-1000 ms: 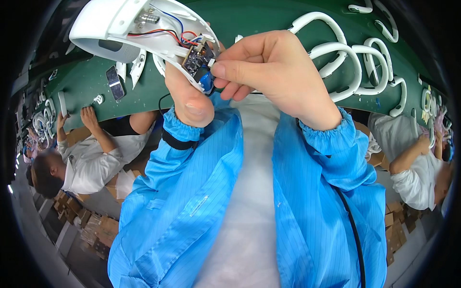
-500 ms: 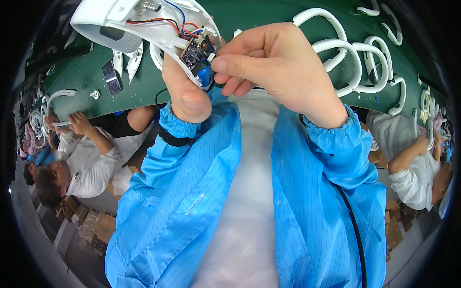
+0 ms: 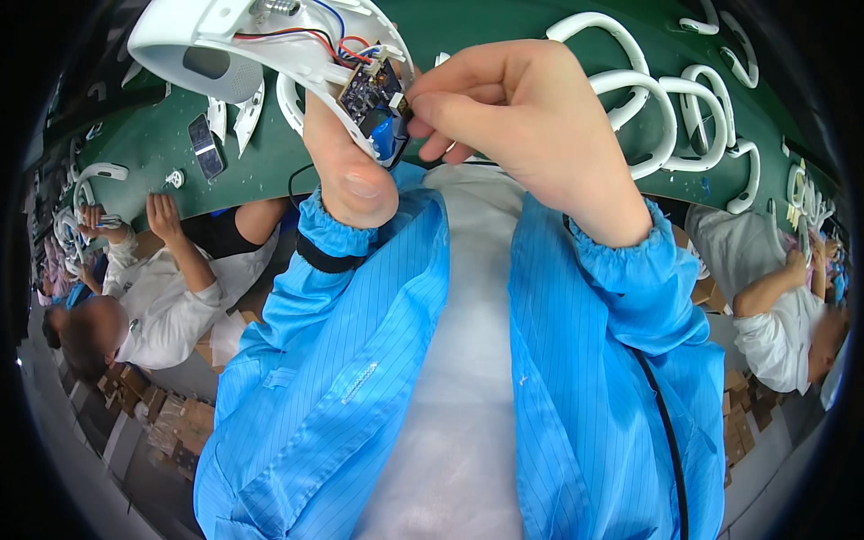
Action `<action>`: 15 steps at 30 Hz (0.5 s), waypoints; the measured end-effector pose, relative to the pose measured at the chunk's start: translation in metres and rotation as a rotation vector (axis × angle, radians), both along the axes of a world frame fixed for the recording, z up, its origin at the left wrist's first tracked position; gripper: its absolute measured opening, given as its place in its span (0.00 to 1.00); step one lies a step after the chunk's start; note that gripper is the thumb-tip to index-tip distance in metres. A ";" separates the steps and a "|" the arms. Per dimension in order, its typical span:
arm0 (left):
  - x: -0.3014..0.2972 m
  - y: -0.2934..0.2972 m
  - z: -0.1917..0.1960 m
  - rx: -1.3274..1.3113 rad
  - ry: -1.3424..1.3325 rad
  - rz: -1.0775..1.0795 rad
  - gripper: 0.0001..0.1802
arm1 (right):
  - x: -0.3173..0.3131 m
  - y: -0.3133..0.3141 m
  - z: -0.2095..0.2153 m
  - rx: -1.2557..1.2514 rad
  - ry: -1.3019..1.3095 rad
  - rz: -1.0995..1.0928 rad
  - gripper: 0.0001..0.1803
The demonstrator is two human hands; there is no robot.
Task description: Assembling the internal and external components of a neck massager device at a factory workbench.
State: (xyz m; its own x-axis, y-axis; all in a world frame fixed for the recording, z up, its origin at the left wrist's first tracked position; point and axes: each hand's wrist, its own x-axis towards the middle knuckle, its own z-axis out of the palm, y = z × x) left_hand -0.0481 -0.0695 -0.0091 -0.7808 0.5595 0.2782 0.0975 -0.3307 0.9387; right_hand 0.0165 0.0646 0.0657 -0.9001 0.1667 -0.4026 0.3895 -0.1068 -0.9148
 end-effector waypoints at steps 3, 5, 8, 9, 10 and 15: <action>0.000 0.000 -0.003 0.004 0.014 0.029 0.51 | 0.005 -0.001 0.000 0.053 0.030 -0.037 0.11; -0.002 -0.001 -0.007 -0.026 0.043 -0.012 0.51 | 0.007 -0.003 0.004 0.032 0.027 -0.026 0.10; 0.001 -0.004 0.002 -0.077 -0.187 -0.049 0.57 | 0.008 -0.003 0.005 0.010 0.019 -0.013 0.09; 0.003 -0.003 0.001 -0.077 -0.188 -0.049 0.57 | 0.008 -0.003 0.005 0.010 0.012 -0.012 0.09; 0.006 -0.002 -0.003 -0.056 -0.101 0.030 0.56 | 0.009 -0.003 0.004 0.010 0.011 -0.012 0.09; 0.000 -0.007 -0.009 -0.079 0.102 0.058 0.53 | 0.008 -0.001 0.005 0.027 -0.014 0.023 0.09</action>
State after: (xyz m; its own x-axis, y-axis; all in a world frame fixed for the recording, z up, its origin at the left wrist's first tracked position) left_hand -0.0485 -0.0767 -0.0177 -0.7827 0.5372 0.3143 0.2103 -0.2470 0.9459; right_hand 0.0245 0.0636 0.0705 -0.8979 0.1571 -0.4112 0.4047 -0.0730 -0.9115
